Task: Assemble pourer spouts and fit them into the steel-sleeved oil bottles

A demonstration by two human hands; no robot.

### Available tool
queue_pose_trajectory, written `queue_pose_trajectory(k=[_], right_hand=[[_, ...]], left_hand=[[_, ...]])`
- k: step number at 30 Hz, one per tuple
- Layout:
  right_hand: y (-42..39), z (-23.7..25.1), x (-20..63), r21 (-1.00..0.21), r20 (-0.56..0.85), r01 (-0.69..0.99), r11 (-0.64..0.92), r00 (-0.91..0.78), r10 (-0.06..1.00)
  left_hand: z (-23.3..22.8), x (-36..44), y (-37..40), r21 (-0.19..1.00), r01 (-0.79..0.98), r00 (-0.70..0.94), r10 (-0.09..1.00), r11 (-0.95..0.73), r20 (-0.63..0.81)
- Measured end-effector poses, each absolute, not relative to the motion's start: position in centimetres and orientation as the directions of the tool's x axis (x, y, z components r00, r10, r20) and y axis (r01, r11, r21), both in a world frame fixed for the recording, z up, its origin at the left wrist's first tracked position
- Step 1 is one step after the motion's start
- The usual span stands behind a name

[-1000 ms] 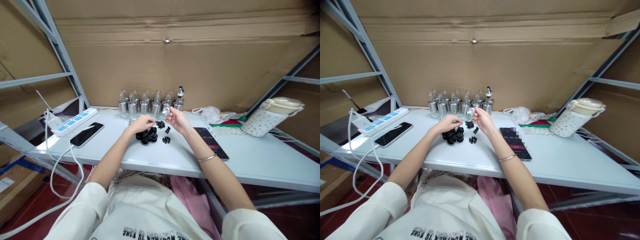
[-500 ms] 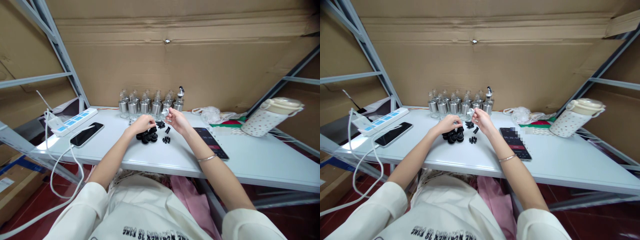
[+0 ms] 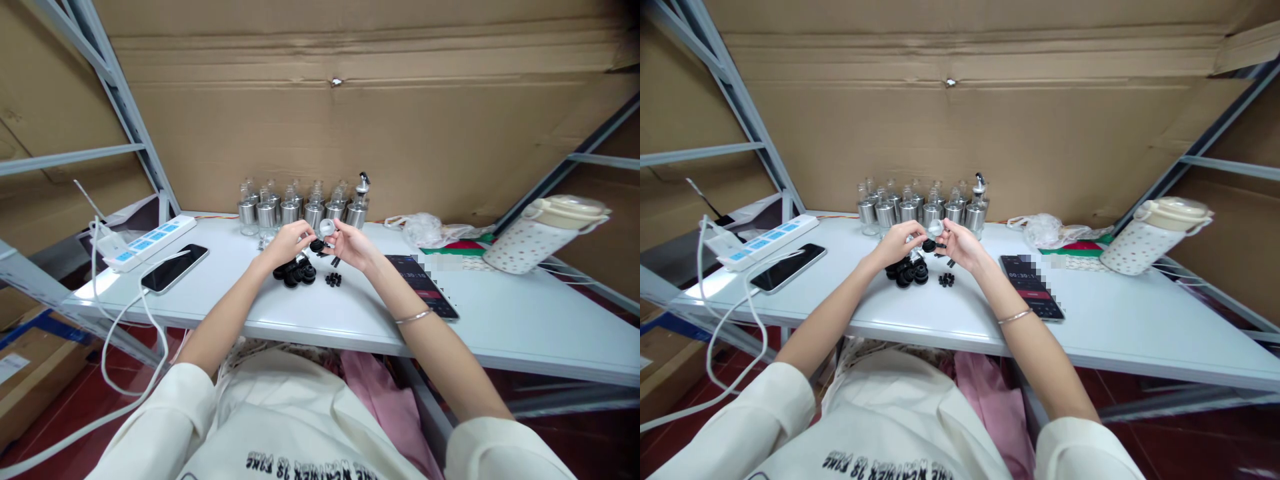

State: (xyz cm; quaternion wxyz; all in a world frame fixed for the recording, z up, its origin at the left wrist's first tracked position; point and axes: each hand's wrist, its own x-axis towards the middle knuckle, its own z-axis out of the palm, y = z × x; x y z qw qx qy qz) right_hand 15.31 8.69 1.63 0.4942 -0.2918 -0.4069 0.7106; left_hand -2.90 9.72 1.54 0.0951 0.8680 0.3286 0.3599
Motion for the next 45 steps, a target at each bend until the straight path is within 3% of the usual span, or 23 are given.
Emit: queue_pose_trajectory(k=[5, 22, 28, 32, 45], right_hand=[[8.9, 1.5, 15.5, -0.862, 0.044, -0.496, -0.107, -0.282, 0.959], [8.8, 1.6, 15.5, -0.904, 0.129, -0.425, 0.043, -0.176, 0.976], [9.8, 1.1, 15.8, -0.936, 0.251, -0.252, 0.246, 0.013, 0.968], [10.4, 0.6, 16.1, -0.949, 0.248, -0.175, 0.261, 0.094, 0.964], [9.4, 0.6, 15.3, -0.95, 0.304, -0.088, 0.299, -0.053, 0.951]], left_hand=[[1.2, -2.8, 9.8, 0.454, 0.493, 0.536, 0.67, -0.742, 0.514], [0.6, -2.8, 9.9, 0.395, 0.519, 0.582, 0.652, -0.758, 0.486], [0.8, -2.8, 9.7, 0.333, 0.515, 0.573, 0.606, -0.79, 0.552], [0.7, -2.8, 9.9, 0.323, 0.503, 0.564, 0.588, -0.802, 0.58], [1.0, -2.8, 9.5, 0.328, 0.502, 0.542, 0.587, -0.8, 0.601]])
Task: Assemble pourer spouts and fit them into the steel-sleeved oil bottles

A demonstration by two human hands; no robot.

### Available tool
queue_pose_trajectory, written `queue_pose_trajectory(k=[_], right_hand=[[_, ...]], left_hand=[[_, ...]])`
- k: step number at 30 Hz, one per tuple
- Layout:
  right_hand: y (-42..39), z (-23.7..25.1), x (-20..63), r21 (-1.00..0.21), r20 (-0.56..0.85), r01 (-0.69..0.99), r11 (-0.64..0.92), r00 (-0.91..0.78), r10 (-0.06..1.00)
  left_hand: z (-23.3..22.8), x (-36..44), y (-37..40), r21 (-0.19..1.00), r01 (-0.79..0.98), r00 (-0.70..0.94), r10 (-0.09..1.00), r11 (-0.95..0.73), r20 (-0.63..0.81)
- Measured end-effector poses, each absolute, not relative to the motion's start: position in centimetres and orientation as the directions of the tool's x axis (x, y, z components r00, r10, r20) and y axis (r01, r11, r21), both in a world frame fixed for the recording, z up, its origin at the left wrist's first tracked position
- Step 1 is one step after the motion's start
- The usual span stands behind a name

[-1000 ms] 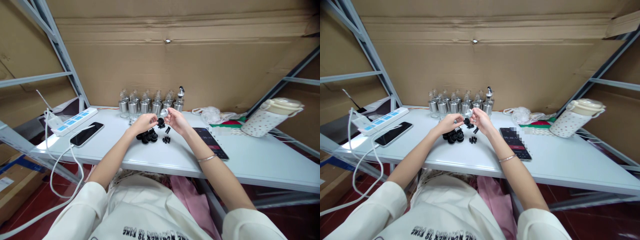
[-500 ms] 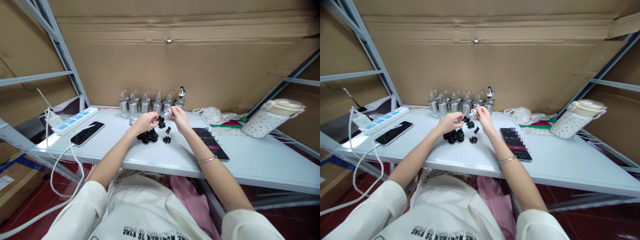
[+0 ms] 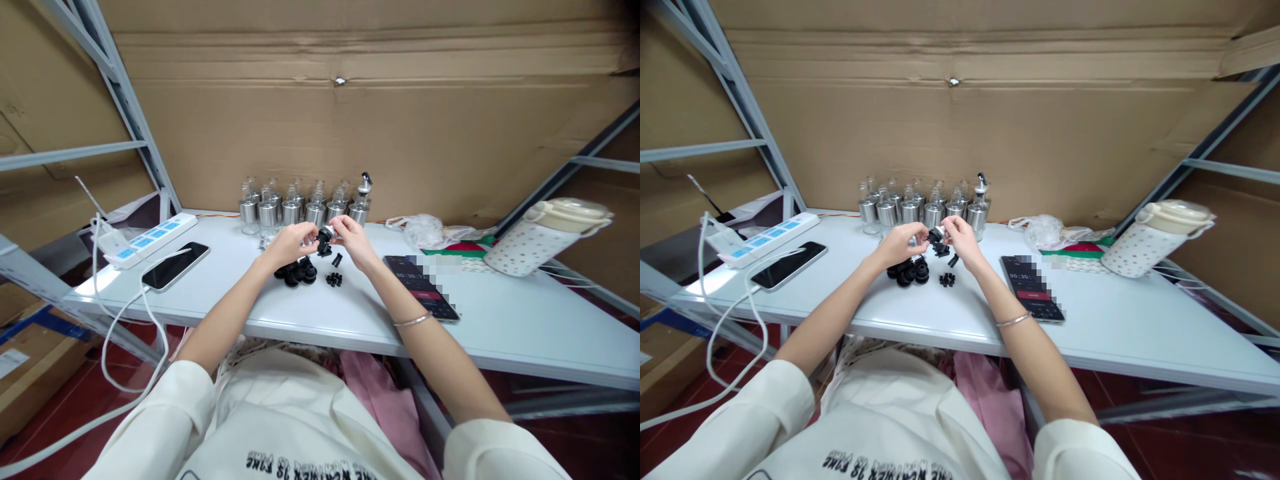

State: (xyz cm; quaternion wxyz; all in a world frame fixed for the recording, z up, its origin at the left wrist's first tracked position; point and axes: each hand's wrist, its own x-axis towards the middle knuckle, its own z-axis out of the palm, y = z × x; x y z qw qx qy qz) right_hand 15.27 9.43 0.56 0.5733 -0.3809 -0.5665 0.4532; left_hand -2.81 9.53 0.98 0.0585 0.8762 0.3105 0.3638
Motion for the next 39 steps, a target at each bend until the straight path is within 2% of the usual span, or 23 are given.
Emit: queue_pose_trajectory(k=[8, 18, 24, 30, 39], right_hand=[[9.66, 0.4, 15.42, -0.953, 0.301, -0.054, 0.298, -0.053, 0.952], [9.61, 0.58, 15.79, -0.96, 0.278, -0.088, 0.267, -0.158, 0.948], [9.66, 0.42, 15.64, -0.966, 0.257, -0.085, 0.245, -0.165, 0.952], [9.75, 0.06, 15.54, -0.968, 0.251, -0.068, 0.242, -0.178, 0.952], [9.35, 0.14, 15.29, -0.965, 0.262, -0.034, 0.261, -0.216, 0.941]], left_hand=[[0.94, -2.65, 9.43, 0.291, 0.498, 0.54, 0.554, -0.817, 0.633], [0.85, -2.7, 9.46, 0.245, 0.491, 0.566, 0.52, -0.836, 0.64], [0.68, -2.4, 9.02, 0.281, 0.514, 0.533, 0.559, -0.81, 0.635], [0.44, -2.33, 9.24, 0.197, 0.455, 0.632, 0.471, -0.868, 0.616], [0.32, -2.34, 9.56, 0.216, 0.479, 0.613, 0.5, -0.851, 0.612]])
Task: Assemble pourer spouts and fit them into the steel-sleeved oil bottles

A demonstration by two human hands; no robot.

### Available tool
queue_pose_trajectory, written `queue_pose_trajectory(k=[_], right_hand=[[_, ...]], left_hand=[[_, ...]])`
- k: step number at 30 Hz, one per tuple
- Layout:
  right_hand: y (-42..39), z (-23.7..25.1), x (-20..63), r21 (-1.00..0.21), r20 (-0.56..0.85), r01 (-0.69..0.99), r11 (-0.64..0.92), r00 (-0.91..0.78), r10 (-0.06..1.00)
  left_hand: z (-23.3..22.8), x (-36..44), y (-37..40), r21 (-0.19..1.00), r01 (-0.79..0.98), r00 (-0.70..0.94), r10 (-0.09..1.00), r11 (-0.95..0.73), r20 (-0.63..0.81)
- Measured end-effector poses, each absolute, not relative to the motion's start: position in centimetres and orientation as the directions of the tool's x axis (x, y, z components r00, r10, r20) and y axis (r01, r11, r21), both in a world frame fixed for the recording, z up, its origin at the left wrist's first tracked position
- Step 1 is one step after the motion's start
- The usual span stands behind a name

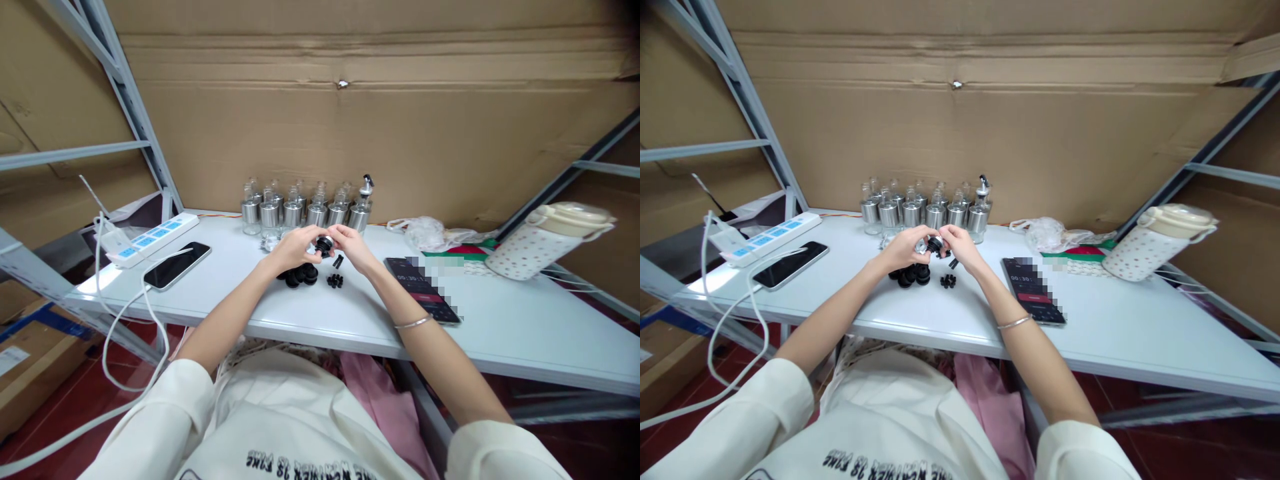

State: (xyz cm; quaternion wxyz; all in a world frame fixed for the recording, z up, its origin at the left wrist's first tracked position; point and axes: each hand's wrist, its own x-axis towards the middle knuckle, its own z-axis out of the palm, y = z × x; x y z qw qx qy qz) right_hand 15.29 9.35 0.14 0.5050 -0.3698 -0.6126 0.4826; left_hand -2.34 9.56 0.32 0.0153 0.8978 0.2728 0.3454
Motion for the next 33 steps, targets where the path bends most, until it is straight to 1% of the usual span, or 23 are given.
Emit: queue_pose_trajectory(k=[5, 11, 17, 24, 33], right_hand=[[9.3, 0.15, 15.23, -0.967, 0.254, -0.025, 0.255, -0.22, 0.942], [9.25, 0.13, 15.19, -0.966, 0.253, -0.009, 0.258, -0.237, 0.938], [9.16, 0.19, 15.13, -0.964, 0.259, 0.005, 0.267, -0.231, 0.938], [9.08, 0.15, 15.01, -0.962, 0.261, 0.016, 0.272, -0.226, 0.939], [8.98, 0.25, 14.97, -0.96, 0.258, 0.043, 0.276, -0.236, 0.937]], left_hand=[[0.59, -2.3, 9.42, 0.234, 0.479, 0.609, 0.512, -0.846, 0.606], [0.68, -2.27, 9.49, 0.204, 0.5, 0.605, 0.508, -0.842, 0.613], [0.93, -2.28, 9.21, 0.216, 0.536, 0.605, 0.55, -0.816, 0.575], [1.17, -2.28, 9.04, 0.234, 0.536, 0.614, 0.565, -0.811, 0.552], [0.65, -2.23, 9.51, 0.202, 0.507, 0.63, 0.52, -0.838, 0.576]])
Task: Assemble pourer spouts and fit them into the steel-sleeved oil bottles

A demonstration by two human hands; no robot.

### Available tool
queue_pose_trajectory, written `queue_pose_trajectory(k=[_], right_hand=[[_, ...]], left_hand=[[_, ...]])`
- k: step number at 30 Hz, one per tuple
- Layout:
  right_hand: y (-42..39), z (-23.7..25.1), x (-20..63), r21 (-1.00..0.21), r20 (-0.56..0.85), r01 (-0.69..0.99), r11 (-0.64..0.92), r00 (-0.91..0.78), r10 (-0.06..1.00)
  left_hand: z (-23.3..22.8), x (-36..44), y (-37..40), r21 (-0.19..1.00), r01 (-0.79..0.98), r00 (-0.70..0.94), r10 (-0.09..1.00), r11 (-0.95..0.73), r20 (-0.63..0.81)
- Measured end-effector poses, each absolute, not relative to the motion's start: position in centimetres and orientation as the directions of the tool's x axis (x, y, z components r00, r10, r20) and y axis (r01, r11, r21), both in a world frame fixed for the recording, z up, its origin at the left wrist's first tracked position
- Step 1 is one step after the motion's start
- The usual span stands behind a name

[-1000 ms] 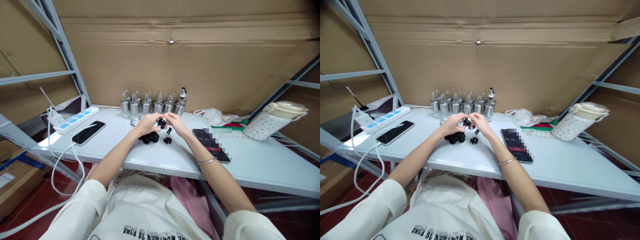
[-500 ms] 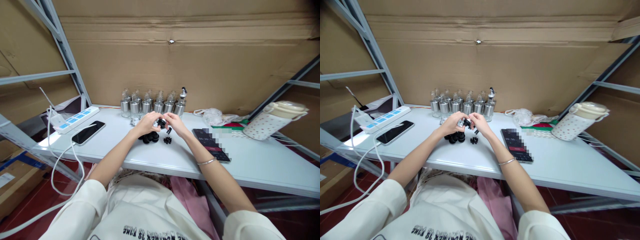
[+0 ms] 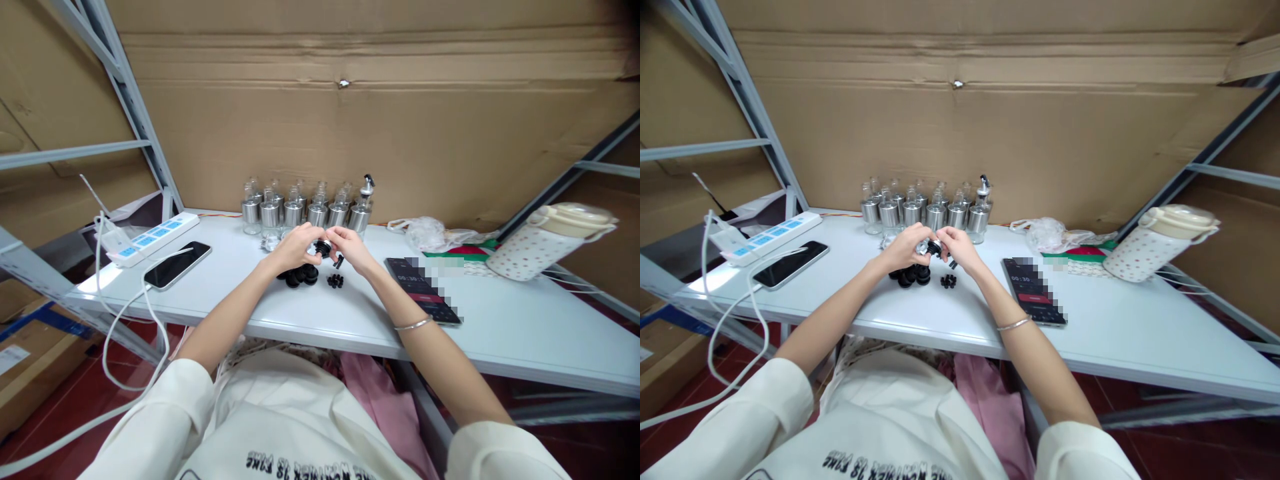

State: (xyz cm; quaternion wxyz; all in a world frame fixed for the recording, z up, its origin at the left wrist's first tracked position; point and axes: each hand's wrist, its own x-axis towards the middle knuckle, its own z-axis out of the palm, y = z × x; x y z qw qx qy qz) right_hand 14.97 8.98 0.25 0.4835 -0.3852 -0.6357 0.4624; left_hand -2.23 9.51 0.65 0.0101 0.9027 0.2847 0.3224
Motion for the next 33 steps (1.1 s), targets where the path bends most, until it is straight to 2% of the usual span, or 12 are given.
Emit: queue_pose_trajectory(k=[8, 10, 14, 21, 26, 33], right_hand=[[9.4, -0.1, 15.0, -0.971, 0.235, -0.005, 0.238, -0.187, 0.954], [9.9, -0.5, 15.0, -0.959, 0.263, 0.071, 0.274, -0.138, 0.955], [10.6, -0.8, 15.2, -0.874, 0.405, 0.285, 0.393, -0.017, 0.914], [9.5, 0.0, 14.9, -0.883, 0.378, 0.228, 0.41, -0.173, 0.91], [9.1, 0.2, 14.7, -0.908, 0.354, 0.174, 0.381, -0.167, 0.92], [8.9, 0.4, 14.5, -0.932, 0.319, 0.127, 0.34, -0.162, 0.934]], left_hand=[[0.8, -2.4, 9.3, 0.138, 0.539, 0.634, 0.508, -0.831, 0.583], [0.8, -2.5, 9.4, 0.095, 0.561, 0.644, 0.506, -0.822, 0.574], [0.7, -2.5, 9.5, 0.056, 0.608, 0.633, 0.526, -0.792, 0.568], [1.0, -2.7, 9.4, 0.124, 0.673, 0.555, 0.609, -0.729, 0.567], [1.3, -2.7, 9.1, 0.217, 0.696, 0.478, 0.666, -0.685, 0.573], [1.3, -2.7, 9.1, 0.273, 0.678, 0.445, 0.676, -0.683, 0.587]])
